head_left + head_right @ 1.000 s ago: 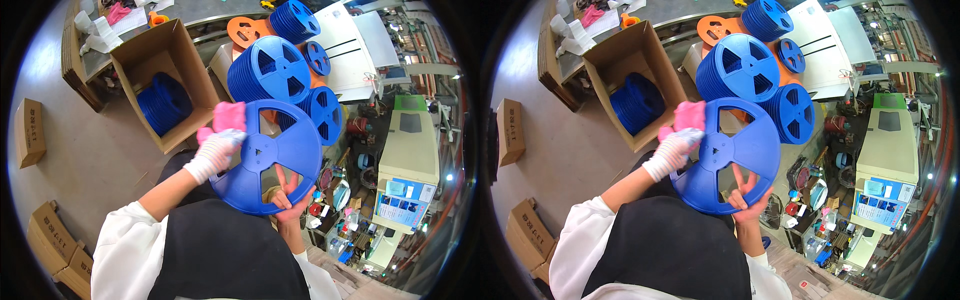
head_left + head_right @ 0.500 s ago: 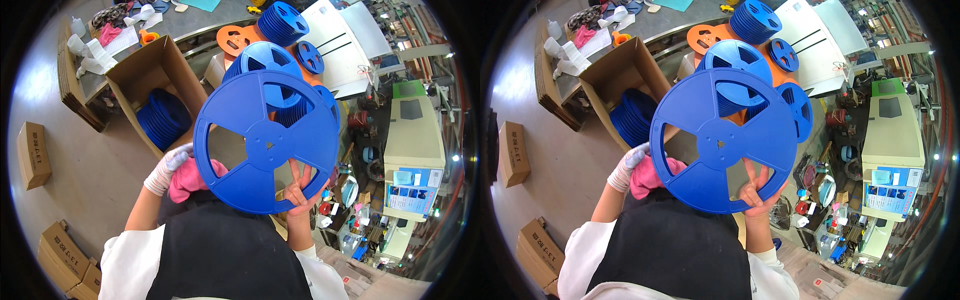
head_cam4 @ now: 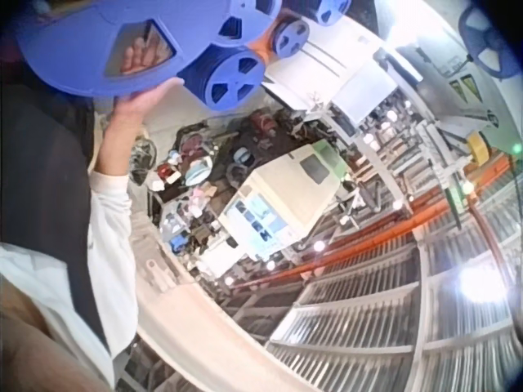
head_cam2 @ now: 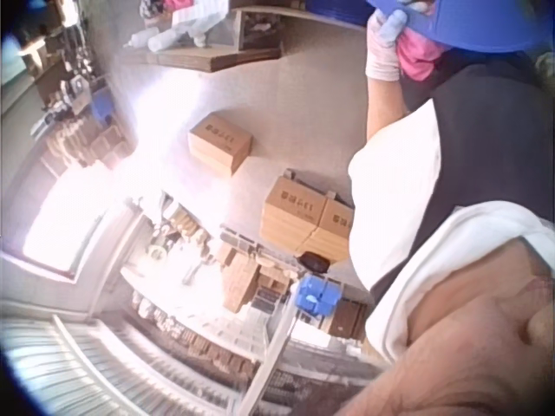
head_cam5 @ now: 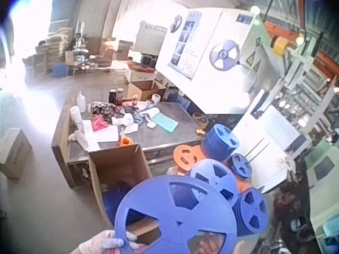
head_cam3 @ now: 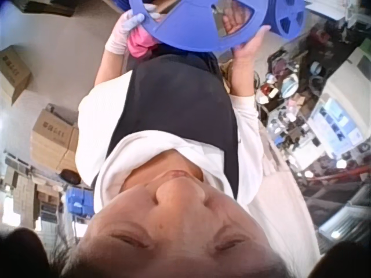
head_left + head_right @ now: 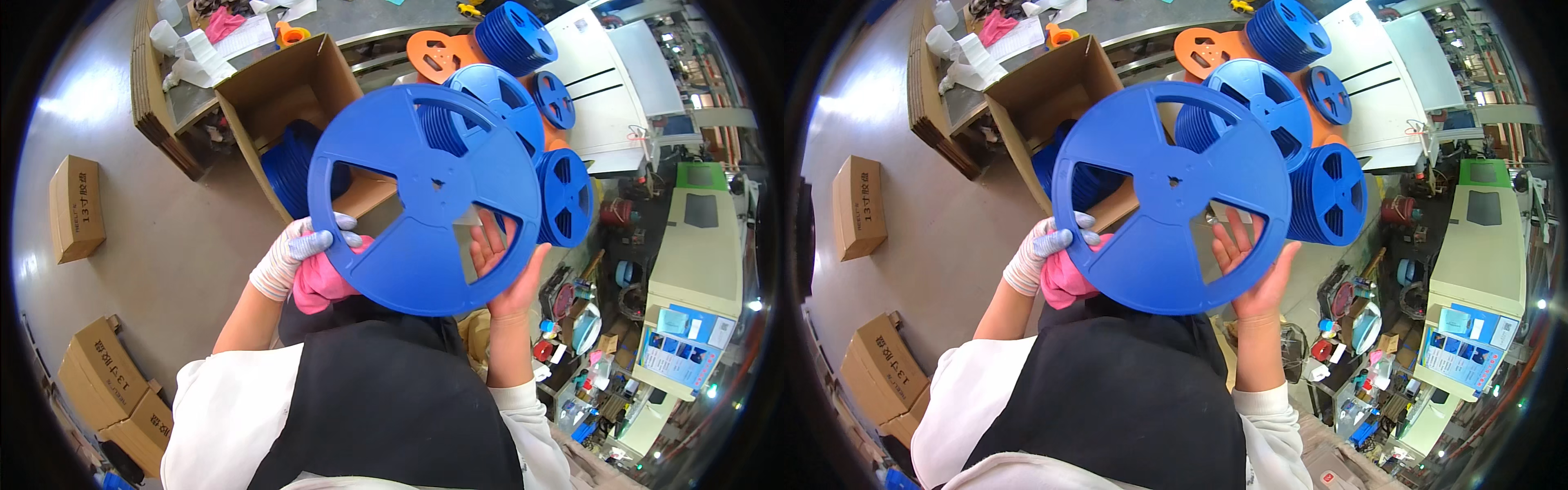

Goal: The person wipes the surface of blue plastic spools with a pink cloth, then places them into a cardboard box. The person repeats this process for multiple spools.

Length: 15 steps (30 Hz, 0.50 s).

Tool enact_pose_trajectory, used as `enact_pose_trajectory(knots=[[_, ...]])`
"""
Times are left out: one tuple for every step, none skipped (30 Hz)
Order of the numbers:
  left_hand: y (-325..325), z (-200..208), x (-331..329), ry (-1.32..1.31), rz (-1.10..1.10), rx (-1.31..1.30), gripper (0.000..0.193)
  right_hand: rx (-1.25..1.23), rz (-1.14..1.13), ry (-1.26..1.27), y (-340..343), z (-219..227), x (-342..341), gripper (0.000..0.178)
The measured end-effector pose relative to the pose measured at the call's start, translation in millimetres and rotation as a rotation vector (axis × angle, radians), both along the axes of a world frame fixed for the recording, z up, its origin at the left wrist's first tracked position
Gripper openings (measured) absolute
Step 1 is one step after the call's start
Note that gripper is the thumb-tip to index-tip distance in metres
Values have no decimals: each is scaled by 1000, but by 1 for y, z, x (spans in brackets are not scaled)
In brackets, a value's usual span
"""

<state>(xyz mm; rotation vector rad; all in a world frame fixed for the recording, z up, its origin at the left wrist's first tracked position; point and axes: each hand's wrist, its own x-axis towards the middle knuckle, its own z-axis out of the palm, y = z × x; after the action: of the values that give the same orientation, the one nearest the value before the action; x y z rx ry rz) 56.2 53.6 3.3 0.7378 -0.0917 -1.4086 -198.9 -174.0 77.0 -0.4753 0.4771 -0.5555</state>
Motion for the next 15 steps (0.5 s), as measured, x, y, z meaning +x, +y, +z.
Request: enact_pose_trajectory(knots=[[3,1,5,-3,34,19,45,-31,-48,124,1,-8,-3,78],[9,2,8,8,63,49,44,-62,-95,247,3,-14,-8,76],[15,1,12,21,99,74,44,-99,-135,371,6,-18,-8,74],[19,-2,17,13,139,89,45,-97,-195,520,3,-29,-17,73],[25,-1,24,-52,171,119,44,-93,-205,535,3,-36,-27,72],[29,2,29,-97,214,149,42,-88,-211,548,5,-42,-36,71],[29,4,34,-142,252,173,41,-88,-226,559,8,-47,-45,70],[25,3,39,-183,279,188,39,-72,-230,585,12,-51,-54,69],[20,-1,42,-223,308,201,36,-57,-231,611,16,-55,-62,68],[13,-7,46,-262,337,214,33,-43,-234,637,19,-57,-69,68],[7,-21,51,-336,322,231,33,-36,-220,642,23,-59,-74,67],[-1,-49,59,-408,308,245,32,-33,-208,649,26,-61,-78,66],[-9,-81,68,-479,297,261,32,-28,-193,657,28,-63,-79,66],[-19,-122,76,-503,287,295,33,-17,-194,662,29,-63,-79,65],[-28,-160,83,-525,278,333,34,-27,-178,662,29,-63,-79,65]])
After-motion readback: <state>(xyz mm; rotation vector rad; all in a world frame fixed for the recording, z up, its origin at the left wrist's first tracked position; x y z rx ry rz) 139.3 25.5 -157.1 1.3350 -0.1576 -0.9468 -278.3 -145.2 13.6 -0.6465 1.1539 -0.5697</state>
